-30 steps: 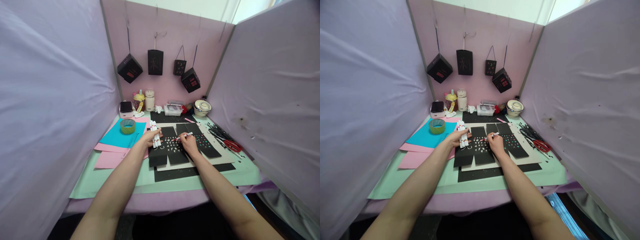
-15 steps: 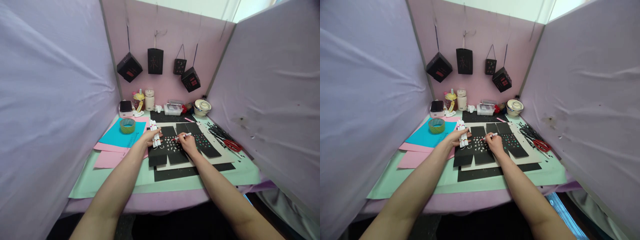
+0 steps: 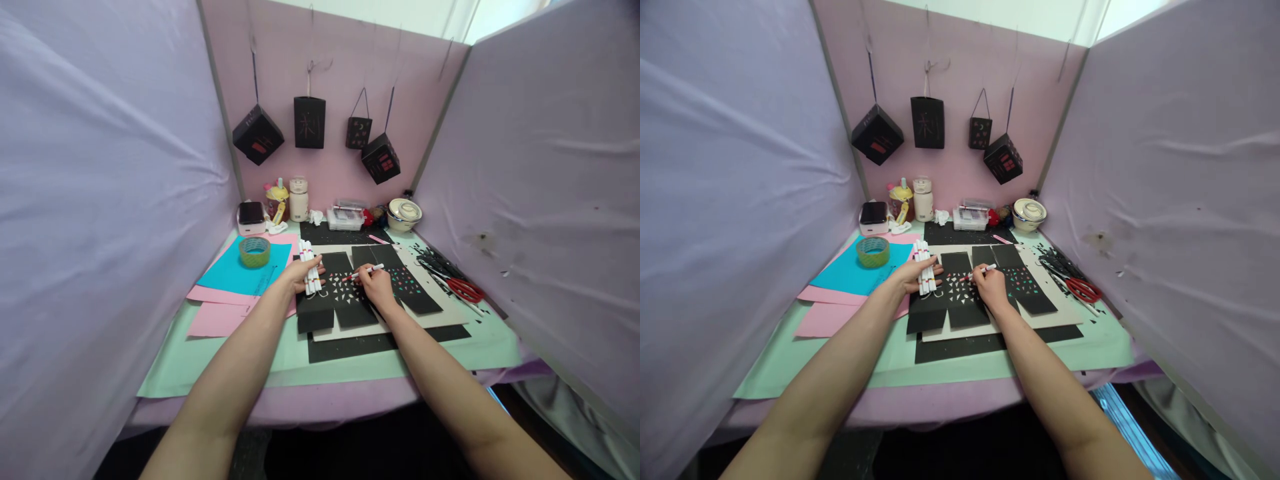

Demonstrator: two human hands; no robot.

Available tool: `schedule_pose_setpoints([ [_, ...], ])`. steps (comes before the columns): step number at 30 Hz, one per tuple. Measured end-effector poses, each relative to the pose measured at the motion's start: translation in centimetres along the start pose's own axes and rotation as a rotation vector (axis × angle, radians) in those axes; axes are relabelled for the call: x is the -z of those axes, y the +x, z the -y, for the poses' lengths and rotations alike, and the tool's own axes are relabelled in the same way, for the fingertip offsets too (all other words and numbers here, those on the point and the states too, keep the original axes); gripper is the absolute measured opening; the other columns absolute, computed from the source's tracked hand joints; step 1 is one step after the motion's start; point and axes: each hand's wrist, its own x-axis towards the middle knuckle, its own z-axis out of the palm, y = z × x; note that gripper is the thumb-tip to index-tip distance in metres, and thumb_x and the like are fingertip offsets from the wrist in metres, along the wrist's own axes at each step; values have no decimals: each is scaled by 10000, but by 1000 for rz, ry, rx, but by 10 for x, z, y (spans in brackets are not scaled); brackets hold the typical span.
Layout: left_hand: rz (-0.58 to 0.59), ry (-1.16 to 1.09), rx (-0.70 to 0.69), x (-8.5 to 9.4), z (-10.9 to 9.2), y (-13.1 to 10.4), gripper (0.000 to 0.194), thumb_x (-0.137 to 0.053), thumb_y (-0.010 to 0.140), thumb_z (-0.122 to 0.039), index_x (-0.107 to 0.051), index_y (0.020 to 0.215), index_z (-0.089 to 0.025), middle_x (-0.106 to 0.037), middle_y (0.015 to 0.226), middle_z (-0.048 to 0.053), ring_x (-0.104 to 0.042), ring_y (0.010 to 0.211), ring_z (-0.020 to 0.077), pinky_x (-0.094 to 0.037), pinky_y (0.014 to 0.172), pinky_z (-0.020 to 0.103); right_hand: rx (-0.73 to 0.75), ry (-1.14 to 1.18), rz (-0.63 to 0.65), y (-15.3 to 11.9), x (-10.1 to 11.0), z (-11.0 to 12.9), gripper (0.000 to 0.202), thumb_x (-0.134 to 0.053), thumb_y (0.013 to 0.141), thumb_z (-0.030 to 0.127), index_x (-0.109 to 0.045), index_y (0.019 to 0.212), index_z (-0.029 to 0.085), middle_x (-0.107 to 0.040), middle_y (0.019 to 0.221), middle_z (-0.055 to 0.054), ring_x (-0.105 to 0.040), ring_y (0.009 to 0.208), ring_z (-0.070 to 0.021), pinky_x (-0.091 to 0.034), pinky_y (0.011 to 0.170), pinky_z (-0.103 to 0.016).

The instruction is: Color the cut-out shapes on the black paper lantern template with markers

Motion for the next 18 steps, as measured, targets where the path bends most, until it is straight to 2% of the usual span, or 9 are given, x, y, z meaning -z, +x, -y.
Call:
schedule_pose_setpoints([
  [9, 1, -4, -4, 0, 1, 1, 250, -704, 673, -252, -547, 838, -147, -637, 922, 96, -586, 982, 247, -509, 776, 477, 1, -15, 17, -1, 1, 0, 306, -388, 803, 314, -634, 697, 164, -658, 619, -26, -605, 588, -143, -427, 601, -209],
  [18, 1, 8, -2, 0, 1, 1, 216, -654, 731, -251, -539, 879, -144, -624, 974, 112, -590, 971, 233, -502, 779, 492, 52, 17, 63, -3, -4, -2, 301, -396, 808, 329, -643, 721, 180, -647, 612, -9, -591, 568, -130, -420, 586, -204],
])
